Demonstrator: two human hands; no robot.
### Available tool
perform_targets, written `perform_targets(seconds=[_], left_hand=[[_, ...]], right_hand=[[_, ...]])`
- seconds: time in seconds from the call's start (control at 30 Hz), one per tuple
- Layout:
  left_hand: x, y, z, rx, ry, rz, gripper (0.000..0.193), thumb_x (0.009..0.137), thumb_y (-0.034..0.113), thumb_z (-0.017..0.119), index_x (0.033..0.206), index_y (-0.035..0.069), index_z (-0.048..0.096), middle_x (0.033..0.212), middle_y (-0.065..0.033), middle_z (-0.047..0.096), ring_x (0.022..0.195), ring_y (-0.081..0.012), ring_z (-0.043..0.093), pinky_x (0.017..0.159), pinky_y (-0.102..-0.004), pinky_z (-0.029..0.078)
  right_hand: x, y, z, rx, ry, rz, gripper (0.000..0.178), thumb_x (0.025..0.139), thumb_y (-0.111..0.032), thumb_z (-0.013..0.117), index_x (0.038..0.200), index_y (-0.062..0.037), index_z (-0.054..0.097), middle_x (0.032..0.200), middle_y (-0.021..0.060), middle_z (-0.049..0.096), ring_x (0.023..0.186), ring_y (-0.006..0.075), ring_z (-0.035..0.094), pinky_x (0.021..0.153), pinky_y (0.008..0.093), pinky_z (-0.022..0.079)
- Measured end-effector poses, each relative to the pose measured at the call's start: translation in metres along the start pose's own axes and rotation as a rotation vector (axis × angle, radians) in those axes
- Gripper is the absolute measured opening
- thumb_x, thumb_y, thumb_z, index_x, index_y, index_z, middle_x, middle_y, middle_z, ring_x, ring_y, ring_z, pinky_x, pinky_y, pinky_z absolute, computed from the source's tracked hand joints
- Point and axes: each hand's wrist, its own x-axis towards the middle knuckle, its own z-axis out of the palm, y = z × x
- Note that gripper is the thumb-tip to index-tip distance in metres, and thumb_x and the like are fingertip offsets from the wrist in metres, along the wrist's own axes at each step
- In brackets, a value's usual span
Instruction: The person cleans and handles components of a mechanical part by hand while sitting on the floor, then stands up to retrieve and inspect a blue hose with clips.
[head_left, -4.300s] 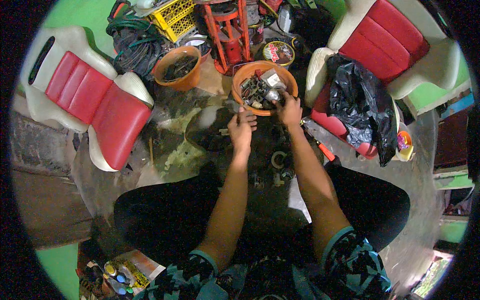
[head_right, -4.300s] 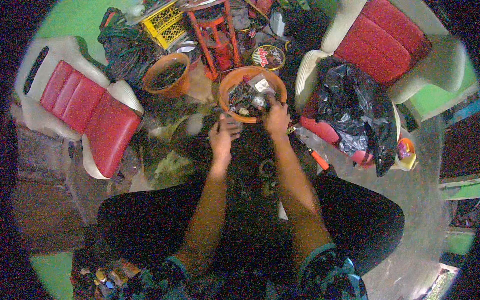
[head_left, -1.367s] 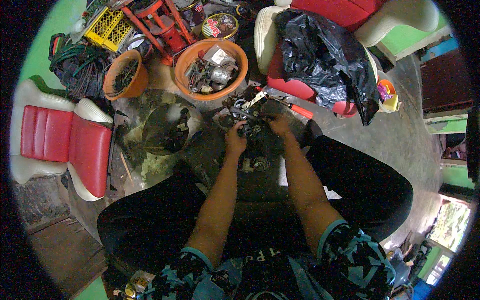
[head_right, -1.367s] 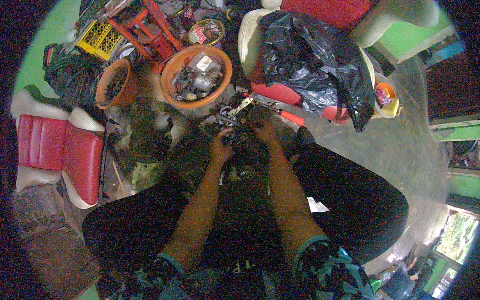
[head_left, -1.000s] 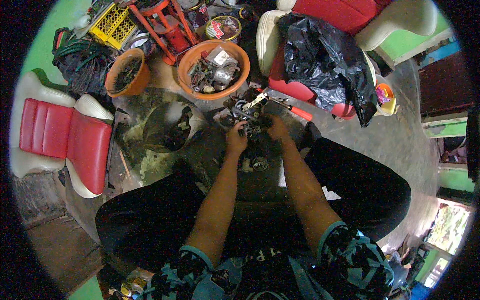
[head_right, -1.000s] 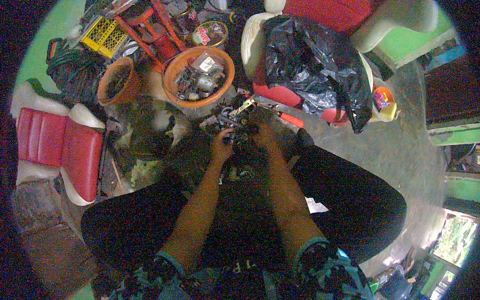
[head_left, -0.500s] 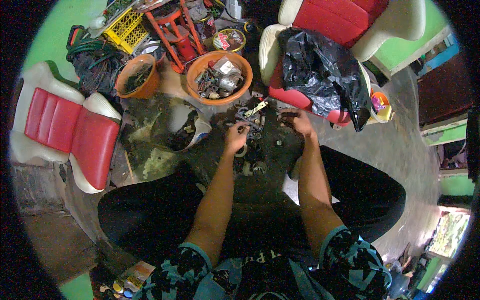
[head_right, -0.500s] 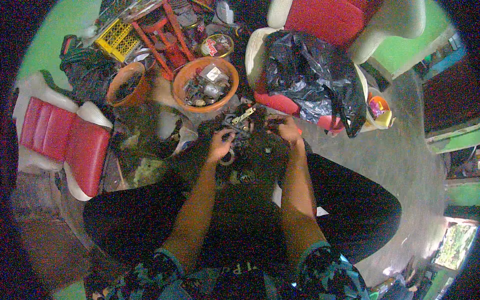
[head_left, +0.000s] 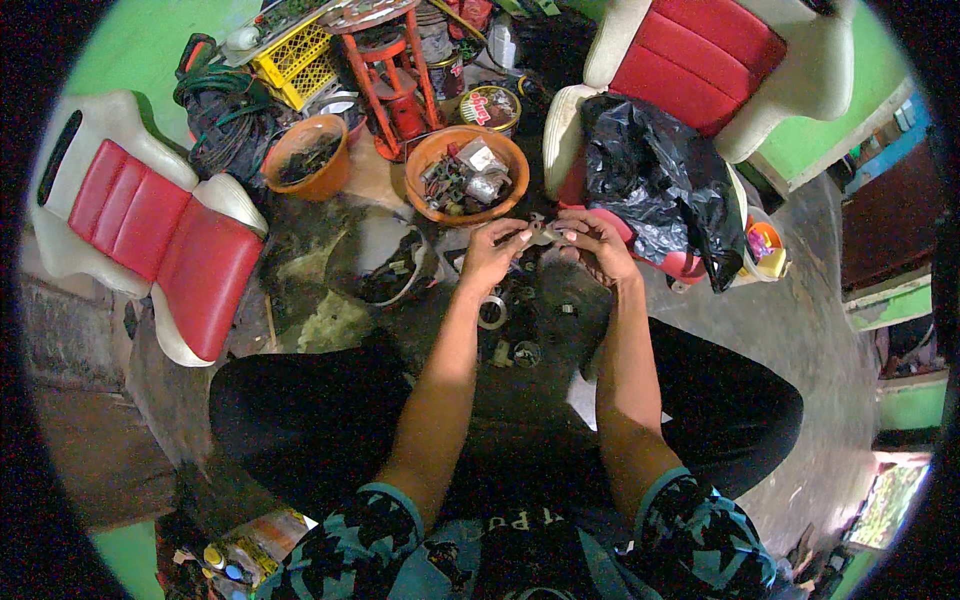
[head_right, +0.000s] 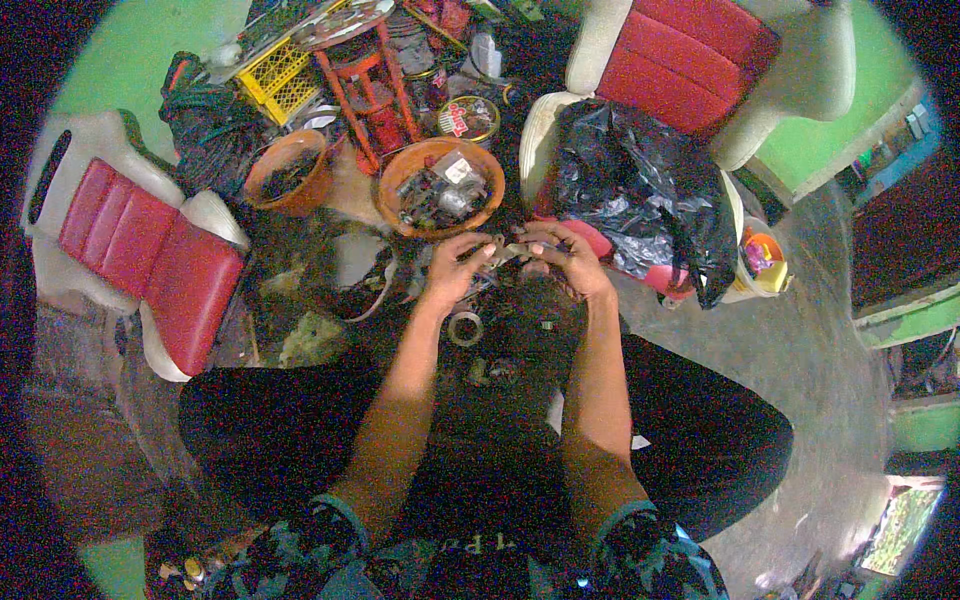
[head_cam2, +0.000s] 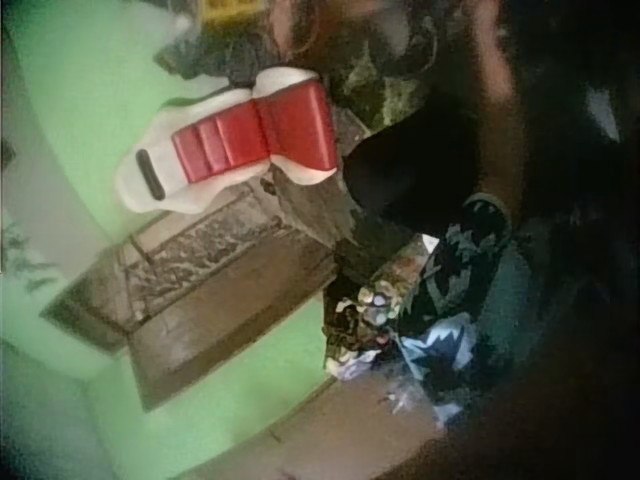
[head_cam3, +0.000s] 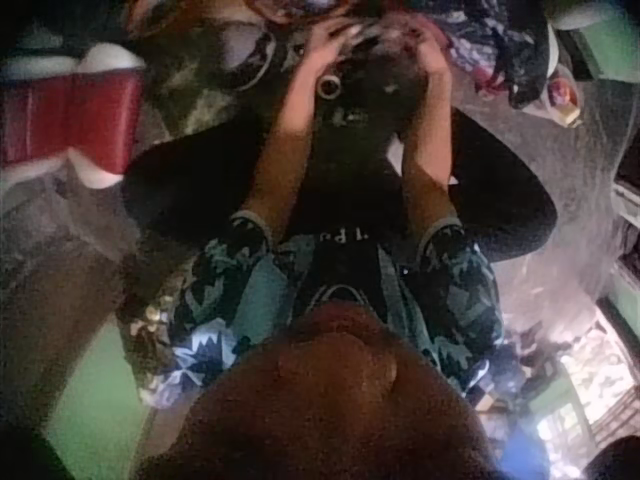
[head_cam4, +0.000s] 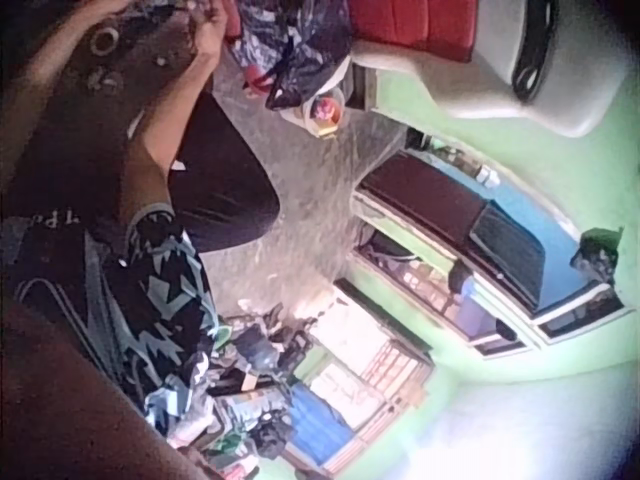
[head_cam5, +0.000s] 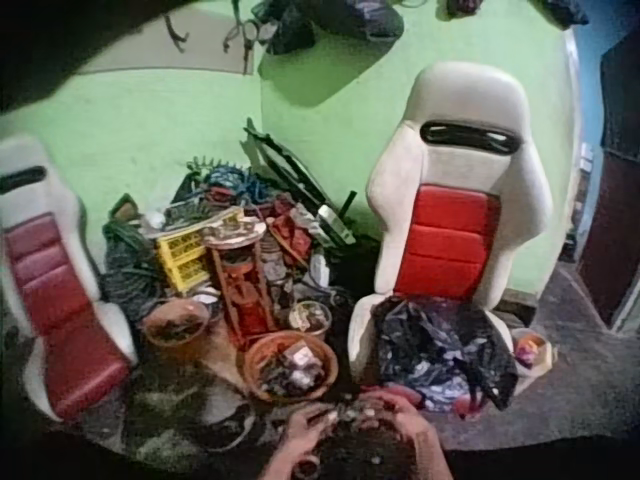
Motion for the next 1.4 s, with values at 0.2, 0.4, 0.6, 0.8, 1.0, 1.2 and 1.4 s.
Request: perform_targets(seconds=[0.2,0.4,0.6,0.8,1.0,1.2,1.4], left_hand=[[0.002,-0.019,-0.013,0.059,0.171,0.047,0.024,0.090,0.016,0.068,0.108,0.001,0.066,0.097,-0.0047,0.068,0.078,-0.0115,0.063,0.066,-0.0259,0.052],[-0.005,-0.025,-0.045,-0.174,0.463,-0.170,0.022,0.096,0.019,0.059,0.108,0.001,0.065,0.088,-0.0038,0.067,0.067,-0.0100,0.060,0.055,-0.0234,0.048],[-0.015,-0.025,-0.081,-0.260,0.597,-0.203,0.028,0.100,0.020,0.052,0.117,-0.002,0.057,0.090,-0.0085,0.067,0.071,-0.0145,0.062,0.059,-0.0278,0.054],[-0.012,-0.025,-0.093,-0.239,0.554,-0.203,0.029,0.100,0.023,0.051,0.115,-0.002,0.058,0.094,-0.0095,0.066,0.075,-0.0164,0.064,0.061,-0.0288,0.055],[-0.011,-0.025,-0.073,-0.217,0.407,-0.256,0.029,0.099,0.026,0.054,0.114,0.002,0.061,0.094,-0.0046,0.067,0.074,-0.0117,0.062,0.061,-0.0261,0.049],[0.003,-0.083,-0.013,0.097,0.213,-0.414,0.039,0.094,0.034,0.062,0.115,0.001,0.062,0.090,-0.0041,0.069,0.068,-0.0115,0.060,0.062,-0.0272,0.046],[-0.009,-0.177,-0.021,0.244,0.010,-0.362,0.044,0.094,0.040,0.059,0.117,0.003,0.063,0.094,-0.0102,0.070,0.073,-0.0195,0.061,0.071,-0.0350,0.048]], right_hand=[[0.019,0.021,0.014,0.087,0.025,0.184,0.031,0.087,-0.007,0.068,0.114,0.0077,0.061,0.107,0.0128,0.066,0.089,0.0217,0.067,0.081,0.0316,0.056],[0.056,0.046,0.055,0.141,0.210,0.146,0.024,0.087,-0.001,0.066,0.107,0.0111,0.061,0.104,0.0147,0.066,0.092,0.0238,0.067,0.081,0.0325,0.057],[0.103,0.071,0.083,0.046,0.242,0.091,0.032,0.091,-0.001,0.061,0.120,0.0097,0.054,0.110,0.0162,0.064,0.094,0.0245,0.066,0.086,0.0328,0.056],[0.103,0.076,0.072,-0.002,0.254,0.068,0.024,0.094,-0.008,0.054,0.113,0.0019,0.066,0.103,0.0067,0.068,0.083,0.0148,0.063,0.075,0.0285,0.051],[0.061,0.049,0.001,-0.023,0.271,0.139,0.032,0.097,-0.005,0.047,0.126,0.0026,0.056,0.111,0.0120,0.067,0.096,0.0220,0.066,0.084,0.0346,0.052],[0.010,0.100,-0.106,-0.626,0.163,0.004,0.029,0.087,0.001,0.054,0.113,0.0017,0.065,0.100,0.0105,0.069,0.085,0.0192,0.065,0.075,0.0309,0.053],[-0.038,0.188,-0.085,-1.145,-0.116,0.102,0.040,0.079,-0.009,0.066,0.118,-0.0057,0.065,0.103,0.0124,0.070,0.086,0.0218,0.066,0.076,0.0337,0.053]])
